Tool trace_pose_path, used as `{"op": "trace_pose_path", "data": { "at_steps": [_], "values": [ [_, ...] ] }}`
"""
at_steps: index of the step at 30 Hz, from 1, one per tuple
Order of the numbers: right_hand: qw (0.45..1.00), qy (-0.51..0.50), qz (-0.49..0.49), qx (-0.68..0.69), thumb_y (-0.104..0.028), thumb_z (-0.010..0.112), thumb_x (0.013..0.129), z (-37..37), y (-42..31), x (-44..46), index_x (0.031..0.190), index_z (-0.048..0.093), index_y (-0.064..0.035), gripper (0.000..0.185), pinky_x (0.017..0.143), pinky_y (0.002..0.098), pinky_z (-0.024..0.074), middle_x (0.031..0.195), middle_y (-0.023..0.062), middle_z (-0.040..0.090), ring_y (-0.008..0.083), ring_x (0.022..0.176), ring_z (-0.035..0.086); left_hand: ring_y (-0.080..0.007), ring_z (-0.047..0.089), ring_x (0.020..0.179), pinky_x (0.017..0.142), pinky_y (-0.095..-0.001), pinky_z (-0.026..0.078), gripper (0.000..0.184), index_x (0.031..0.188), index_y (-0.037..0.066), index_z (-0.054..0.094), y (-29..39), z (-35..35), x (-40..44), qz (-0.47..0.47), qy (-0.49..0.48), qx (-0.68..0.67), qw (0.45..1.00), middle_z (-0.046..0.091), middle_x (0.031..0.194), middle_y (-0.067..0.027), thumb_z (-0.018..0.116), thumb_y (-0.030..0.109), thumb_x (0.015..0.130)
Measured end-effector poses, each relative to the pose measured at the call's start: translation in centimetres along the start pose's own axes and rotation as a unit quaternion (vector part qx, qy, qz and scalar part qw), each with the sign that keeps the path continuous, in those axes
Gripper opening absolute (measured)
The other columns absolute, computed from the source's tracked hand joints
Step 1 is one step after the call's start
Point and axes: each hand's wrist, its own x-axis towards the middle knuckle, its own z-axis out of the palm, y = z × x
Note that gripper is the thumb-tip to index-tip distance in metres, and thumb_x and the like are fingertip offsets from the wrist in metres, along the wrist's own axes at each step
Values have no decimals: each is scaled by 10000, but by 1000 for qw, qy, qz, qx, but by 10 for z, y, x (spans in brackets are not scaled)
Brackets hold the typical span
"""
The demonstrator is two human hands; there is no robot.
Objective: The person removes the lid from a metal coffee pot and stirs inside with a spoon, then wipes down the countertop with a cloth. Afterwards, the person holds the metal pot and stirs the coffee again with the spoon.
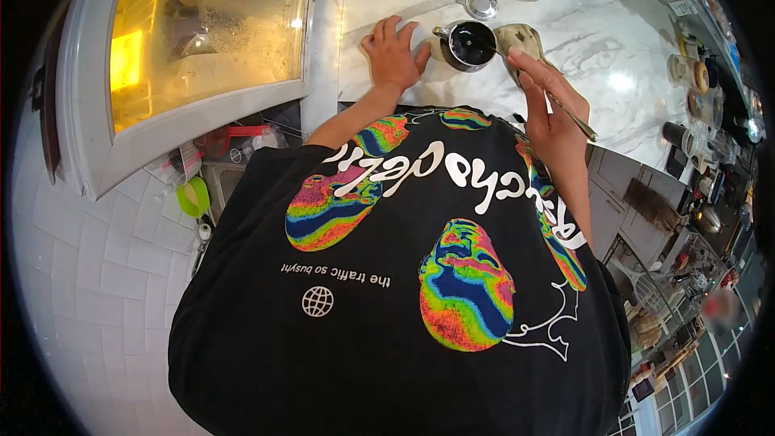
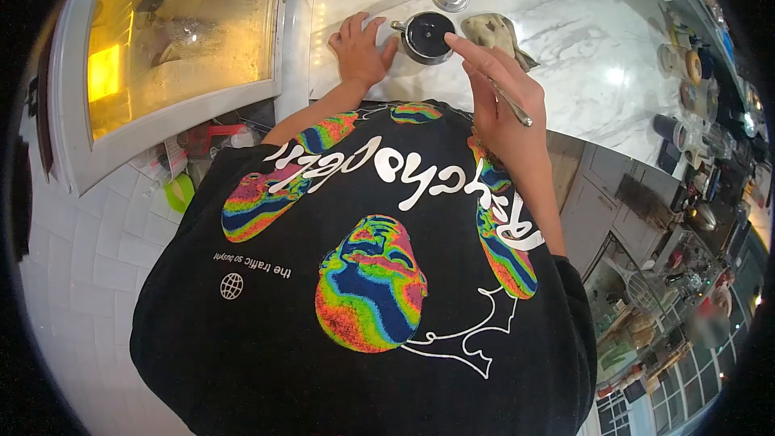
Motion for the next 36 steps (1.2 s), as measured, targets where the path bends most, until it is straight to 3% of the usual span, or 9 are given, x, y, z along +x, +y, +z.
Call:
{"op": "trace_pose_path", "data": {
  "at_steps": [24,31,36],
  "values": [
    [1000,-4,20,-1,151,626,953,-5,-4,-8,1346,735,-94,476,775,292,549,1027,166,757,253,829,702,-296,433,1425,1142,-525,275,507,1300,182,717,-2,-2,0,-14,4,-20,1000,550,1461,-77,797,415,858],
    [1000,-3,15,8,95,628,1007,-18,1,0,1392,698,-87,432,925,331,576,1200,180,787,279,1094,776,-290,425,1443,1154,-519,266,512,1317,190,708,0,-4,0,-29,-8,-17,999,546,1474,-70,791,428,872],
    [999,-35,-7,36,97,629,1005,-26,2,10,1410,683,-89,449,920,329,585,1215,172,788,272,1106,777,-271,458,1410,1138,-505,290,503,1321,212,704,4,-5,0,-26,5,2,1000,561,1453,-65,801,411,869]
  ]
}}
